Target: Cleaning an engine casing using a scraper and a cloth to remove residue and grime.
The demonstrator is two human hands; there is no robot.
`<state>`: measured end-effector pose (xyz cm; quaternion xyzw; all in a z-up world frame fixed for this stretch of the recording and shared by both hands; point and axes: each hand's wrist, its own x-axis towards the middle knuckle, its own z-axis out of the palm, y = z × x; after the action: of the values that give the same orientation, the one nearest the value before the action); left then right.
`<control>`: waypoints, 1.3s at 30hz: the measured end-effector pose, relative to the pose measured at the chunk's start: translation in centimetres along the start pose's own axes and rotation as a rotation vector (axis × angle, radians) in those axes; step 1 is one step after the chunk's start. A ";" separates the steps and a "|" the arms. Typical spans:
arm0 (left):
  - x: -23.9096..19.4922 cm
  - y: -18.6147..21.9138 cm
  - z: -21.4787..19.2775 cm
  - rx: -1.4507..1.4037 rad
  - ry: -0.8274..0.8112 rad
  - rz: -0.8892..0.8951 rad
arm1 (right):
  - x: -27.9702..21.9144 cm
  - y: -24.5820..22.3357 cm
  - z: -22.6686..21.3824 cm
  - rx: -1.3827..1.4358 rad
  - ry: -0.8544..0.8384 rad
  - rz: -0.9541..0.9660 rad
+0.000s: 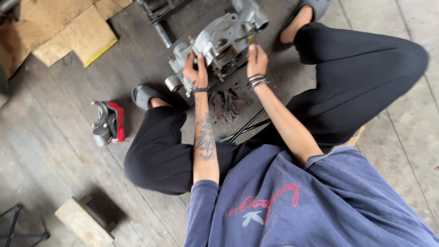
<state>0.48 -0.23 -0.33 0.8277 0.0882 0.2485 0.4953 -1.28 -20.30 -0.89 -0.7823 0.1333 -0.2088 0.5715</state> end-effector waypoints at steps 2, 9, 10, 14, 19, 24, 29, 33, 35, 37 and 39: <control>0.0 -1.5 -0.3 0.002 -0.008 0.001 | -0.6 -1.4 0.0 -0.021 0.007 0.020; 0.1 -2.9 0.0 0.026 -0.012 0.078 | 0.9 -3.6 -2.0 -0.013 -0.115 0.024; 0.1 -2.3 0.0 0.015 -0.007 0.085 | 1.2 -4.8 -3.0 -0.015 -0.110 0.012; 0.3 -2.5 0.0 0.072 -0.033 0.032 | 1.6 -8.7 -5.8 -0.135 -0.361 -0.077; 0.3 -1.5 -0.3 0.115 -0.037 -0.003 | 2.7 -9.2 -6.3 -0.550 -0.582 -0.164; 0.1 0.7 -1.2 0.011 -0.045 0.002 | 7.2 -8.8 -2.9 -0.942 -0.607 -0.279; -0.1 -0.4 -0.8 0.002 -0.028 -0.008 | 12.0 -11.8 -1.6 -0.947 -0.860 -0.208; 0.0 1.0 -1.1 -0.011 -0.020 0.016 | 9.3 -15.5 -4.1 -0.914 -0.895 -0.093; 0.3 0.4 -0.5 0.007 -0.013 0.002 | 9.8 -14.4 -4.4 -0.718 -0.878 0.005; -0.1 0.0 -0.8 0.048 -0.029 -0.026 | 10.1 -12.6 -3.6 -0.506 -0.873 0.130; 0.0 0.2 -0.7 0.023 -0.037 -0.057 | 11.2 -10.4 -1.8 -0.627 -0.873 0.053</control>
<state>0.12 0.21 0.17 0.8348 0.1054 0.2180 0.4944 7.38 -23.59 11.42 -0.9259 -0.0409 0.2003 0.3177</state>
